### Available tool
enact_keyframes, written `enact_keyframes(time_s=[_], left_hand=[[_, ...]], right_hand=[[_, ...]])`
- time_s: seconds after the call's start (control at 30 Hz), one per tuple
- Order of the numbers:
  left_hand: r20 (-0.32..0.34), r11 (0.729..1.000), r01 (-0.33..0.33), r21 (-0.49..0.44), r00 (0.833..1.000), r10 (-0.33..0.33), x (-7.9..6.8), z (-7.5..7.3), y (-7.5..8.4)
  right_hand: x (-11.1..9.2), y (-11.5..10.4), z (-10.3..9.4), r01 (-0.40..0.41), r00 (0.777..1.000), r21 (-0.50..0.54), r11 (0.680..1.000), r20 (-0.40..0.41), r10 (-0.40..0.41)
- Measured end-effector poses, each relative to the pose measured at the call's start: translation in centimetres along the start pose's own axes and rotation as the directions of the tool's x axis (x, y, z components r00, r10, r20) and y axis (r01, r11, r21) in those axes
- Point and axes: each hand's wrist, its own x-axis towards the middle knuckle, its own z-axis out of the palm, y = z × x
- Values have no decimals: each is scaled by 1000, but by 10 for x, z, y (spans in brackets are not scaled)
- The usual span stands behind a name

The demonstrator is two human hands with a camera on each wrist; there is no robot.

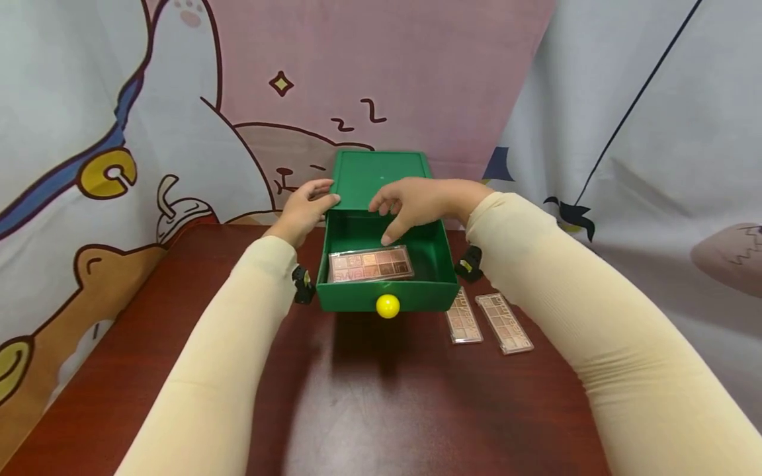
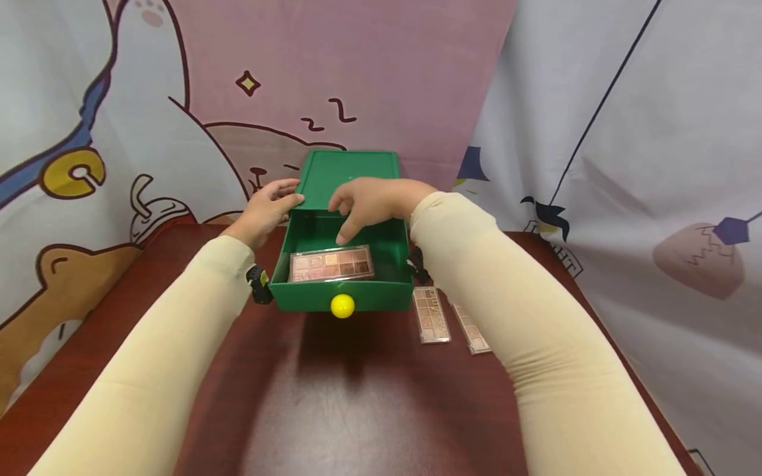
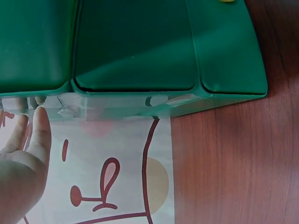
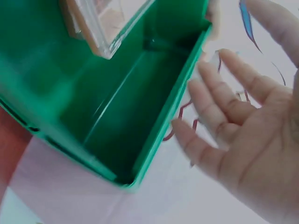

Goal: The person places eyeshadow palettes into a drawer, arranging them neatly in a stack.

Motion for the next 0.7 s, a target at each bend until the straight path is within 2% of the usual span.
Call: enact_keyframes(time_s=[0.1,0.17,0.27,0.37,0.5,0.6,0.7], left_hand=[[2,1000,-3,-5,1000,3,0,0,-1],[2,1000,-2,-7,1000,2,0,0,-1],[-1,1000,2,-3,1000,-2,0,2,1],[-3,1000,6,0,1000,-6,0,3,2],[-9,1000,11,2,1000,-11,0,2,2],[-9,1000,9,7,1000,-8,-1,2,1],[-4,1000,6,11,1000,-6,-2,2,1]], right_hand=[[-11,19,-2,47,995,148,988,-97,-33],[-22,33,0,80,984,260,962,-175,-35],[-40,57,6,139,954,418,898,-300,-8],[-57,81,17,189,919,524,831,-393,39],[-71,115,37,185,895,607,773,-428,122],[-75,141,55,157,885,670,726,-421,197],[-75,165,74,129,863,714,688,-422,276]])
